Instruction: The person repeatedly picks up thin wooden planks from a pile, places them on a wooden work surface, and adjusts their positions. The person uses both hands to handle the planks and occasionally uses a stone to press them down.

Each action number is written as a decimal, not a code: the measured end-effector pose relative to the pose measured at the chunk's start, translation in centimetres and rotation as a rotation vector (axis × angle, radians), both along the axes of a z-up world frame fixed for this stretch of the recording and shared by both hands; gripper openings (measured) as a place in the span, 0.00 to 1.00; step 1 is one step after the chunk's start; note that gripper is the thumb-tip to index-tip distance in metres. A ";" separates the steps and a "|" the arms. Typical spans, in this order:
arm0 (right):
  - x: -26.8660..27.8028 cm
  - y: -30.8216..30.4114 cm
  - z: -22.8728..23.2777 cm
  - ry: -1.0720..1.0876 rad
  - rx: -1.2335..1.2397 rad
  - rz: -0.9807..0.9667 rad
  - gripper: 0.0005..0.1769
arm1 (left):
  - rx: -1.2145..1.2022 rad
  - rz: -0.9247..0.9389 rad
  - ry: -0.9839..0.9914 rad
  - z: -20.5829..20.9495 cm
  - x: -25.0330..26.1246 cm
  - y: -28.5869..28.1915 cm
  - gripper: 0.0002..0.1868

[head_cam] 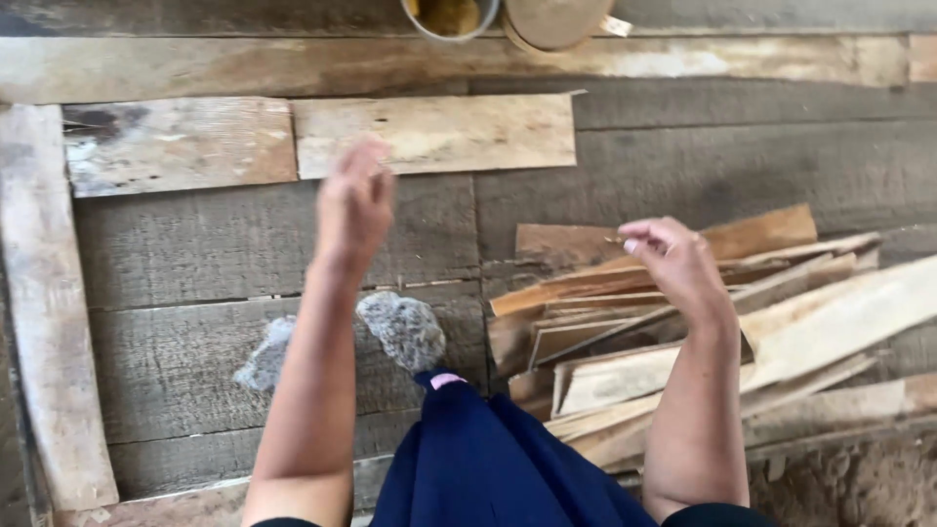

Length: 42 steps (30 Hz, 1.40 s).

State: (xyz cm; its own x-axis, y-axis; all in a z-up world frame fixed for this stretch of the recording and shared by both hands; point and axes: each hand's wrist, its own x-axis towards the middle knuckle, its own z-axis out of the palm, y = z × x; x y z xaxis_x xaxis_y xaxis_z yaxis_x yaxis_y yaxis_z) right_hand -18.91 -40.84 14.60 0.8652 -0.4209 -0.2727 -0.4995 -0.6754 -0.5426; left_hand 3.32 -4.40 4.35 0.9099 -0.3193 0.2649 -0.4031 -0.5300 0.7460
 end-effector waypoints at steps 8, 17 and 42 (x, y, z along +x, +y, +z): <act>-9.9 -0.9 -0.6 0.267 -0.093 0.052 0.09 | 0.414 -0.395 0.243 -3.7 -21.6 -10.4 0.11; -12.4 -2.6 -7.1 0.022 -0.322 0.146 0.14 | 0.547 -0.310 0.594 -2.1 -21.3 -9.6 0.12; -12.3 -2.4 4.4 -0.725 1.385 -0.252 0.25 | -0.308 -0.118 -0.314 15.9 -18.7 -6.7 0.10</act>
State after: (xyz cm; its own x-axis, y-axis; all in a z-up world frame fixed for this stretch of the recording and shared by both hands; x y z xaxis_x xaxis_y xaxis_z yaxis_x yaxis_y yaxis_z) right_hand -31.20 -43.25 19.04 0.9263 -0.3541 -0.1284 0.1106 0.5816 -0.8059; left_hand -15.34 -11.12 20.25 0.7325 -0.2787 0.6211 -0.6793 -0.2392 0.6938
